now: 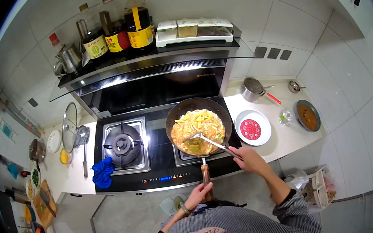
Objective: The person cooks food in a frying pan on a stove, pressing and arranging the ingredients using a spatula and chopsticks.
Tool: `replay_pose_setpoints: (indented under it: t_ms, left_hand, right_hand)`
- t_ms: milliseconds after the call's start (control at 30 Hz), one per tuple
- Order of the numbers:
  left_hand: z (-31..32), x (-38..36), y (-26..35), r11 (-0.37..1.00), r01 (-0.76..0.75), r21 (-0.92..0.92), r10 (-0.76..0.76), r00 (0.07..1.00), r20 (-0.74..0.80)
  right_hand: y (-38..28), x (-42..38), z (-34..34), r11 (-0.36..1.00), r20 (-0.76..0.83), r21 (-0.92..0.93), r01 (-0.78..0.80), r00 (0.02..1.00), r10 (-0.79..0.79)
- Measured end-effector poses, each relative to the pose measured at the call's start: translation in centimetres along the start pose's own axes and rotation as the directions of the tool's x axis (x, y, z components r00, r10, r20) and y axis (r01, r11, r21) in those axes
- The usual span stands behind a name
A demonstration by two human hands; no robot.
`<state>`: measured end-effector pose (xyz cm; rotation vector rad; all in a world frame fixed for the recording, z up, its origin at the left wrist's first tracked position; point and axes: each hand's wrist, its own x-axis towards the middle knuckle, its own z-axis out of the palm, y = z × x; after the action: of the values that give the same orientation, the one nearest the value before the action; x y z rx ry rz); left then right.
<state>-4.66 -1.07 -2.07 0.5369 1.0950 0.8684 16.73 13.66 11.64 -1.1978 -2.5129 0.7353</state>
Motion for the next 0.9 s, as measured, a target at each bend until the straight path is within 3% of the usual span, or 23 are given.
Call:
replay_pose_setpoints:
  t_ms: [33, 167, 233, 400, 467, 533, 667, 767, 900]
  left_hand:
    - [1.0, -0.2, 0.2, 0.988, 0.079, -0.136, -0.069, 0.995, 0.078]
    - [2.7, -0.9, 1.1, 0.941, 0.139, -0.309, -0.081, 0.978, 0.193]
    - [3.0, -1.3, 1.6, 0.929, 0.167, -0.330, -0.116, 0.979, 0.168]
    - [2.3, -0.1, -0.2, 0.901, 0.172, -0.398, -0.110, 0.978, 0.175]
    - [2.7, -0.5, 0.2, 0.908, 0.170, -0.382, -0.125, 0.982, 0.140]
    - [2.7, -0.5, 0.2, 0.908, 0.167, -0.383, -0.121, 0.983, 0.139]
    - [2.7, -0.3, 0.1, 0.907, 0.158, -0.391, -0.102, 0.982, 0.159]
    - [2.8, -0.5, 0.2, 0.904, 0.171, -0.391, -0.121, 0.981, 0.149]
    - [3.0, -0.6, 0.7, 0.902, 0.167, -0.398, -0.128, 0.984, 0.123]
  right_hand:
    - [-0.9, -1.0, -0.9, 0.998, 0.009, -0.059, -0.019, 1.000, 0.020]
    - [-2.2, -2.5, 0.0, 0.968, 0.003, -0.210, -0.137, 0.990, 0.140]
    - [-2.2, -2.2, 1.0, 0.950, -0.024, -0.233, -0.208, 0.978, 0.208]
    - [-3.0, -2.6, -2.5, 0.969, -0.142, -0.209, -0.131, 0.984, 0.103]
    - [-4.8, -4.2, -5.4, 0.962, -0.132, -0.232, -0.142, 0.985, 0.114]
    - [-6.0, -5.4, -6.8, 0.894, -0.011, -0.369, -0.253, 0.963, 0.268]
    - [-5.7, -5.4, -4.0, 0.888, -0.026, -0.378, -0.262, 0.962, 0.272]
    - [-3.4, -3.5, 0.1, 0.922, -0.139, -0.275, -0.272, 0.960, 0.242]
    - [-2.2, -3.4, -1.6, 0.949, -0.221, -0.141, -0.283, 0.943, 0.249]
